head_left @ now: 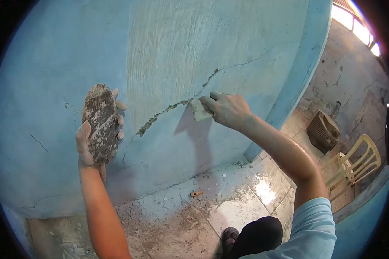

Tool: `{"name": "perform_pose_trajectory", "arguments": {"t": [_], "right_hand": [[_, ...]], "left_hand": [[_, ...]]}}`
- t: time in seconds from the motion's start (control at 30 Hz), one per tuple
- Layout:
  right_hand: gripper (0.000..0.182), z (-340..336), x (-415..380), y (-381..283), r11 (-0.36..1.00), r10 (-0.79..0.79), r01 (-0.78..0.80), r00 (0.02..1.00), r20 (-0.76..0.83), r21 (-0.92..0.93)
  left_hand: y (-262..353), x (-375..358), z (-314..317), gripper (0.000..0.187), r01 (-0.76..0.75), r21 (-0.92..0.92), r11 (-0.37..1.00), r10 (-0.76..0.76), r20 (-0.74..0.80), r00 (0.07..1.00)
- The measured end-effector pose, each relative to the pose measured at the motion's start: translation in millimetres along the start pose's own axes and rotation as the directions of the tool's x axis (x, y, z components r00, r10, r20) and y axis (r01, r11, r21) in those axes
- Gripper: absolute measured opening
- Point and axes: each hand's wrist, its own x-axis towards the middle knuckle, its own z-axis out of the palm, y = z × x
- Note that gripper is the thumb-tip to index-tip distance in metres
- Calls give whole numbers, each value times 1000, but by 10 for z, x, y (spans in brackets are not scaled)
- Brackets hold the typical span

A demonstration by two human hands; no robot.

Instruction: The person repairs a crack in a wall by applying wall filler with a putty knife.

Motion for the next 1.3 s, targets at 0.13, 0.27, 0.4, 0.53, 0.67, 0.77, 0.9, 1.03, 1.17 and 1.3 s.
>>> {"name": "perform_pose_trajectory", "arguments": {"t": [0.13,0.27,0.4,0.53,0.67,0.77,0.9,1.03,1.17,1.3], "right_hand": [[27,-94,33,-56,984,-86,70,992,-91,-165],[20,-182,72,-119,995,-30,32,999,20,-97],[20,-32,93,-91,999,-26,26,999,-40,-21],[19,-121,34,-219,996,-67,69,997,35,-56],[26,118,103,-121,984,-42,47,998,-38,172],[25,166,156,-31,868,90,-54,995,-50,494],[36,44,15,-103,967,-218,182,954,-205,-181],[44,-28,132,-15,758,179,-185,981,74,625],[51,70,-58,-128,479,317,-215,946,60,851],[33,82,-136,-197,-238,323,-325,862,390,915]], "left_hand": [[-24,-13,12,114,2,32,999,-1,-23,1000],[-22,-14,34,115,-17,67,998,18,-17,1000],[-22,15,40,116,-34,73,997,36,-16,999],[-32,-14,108,112,-26,56,998,28,-36,999],[-26,-15,119,106,-21,38,999,22,-31,999],[-21,-39,168,100,-16,26,1000,16,-14,1000],[-8,-88,125,94,-14,78,997,15,-4,1000],[9,-103,106,95,9,39,999,-9,-21,1000],[71,-79,86,96,-14,11,1000,15,-16,1000],[83,-78,86,100,-16,4,1000,16,-13,1000]]}}
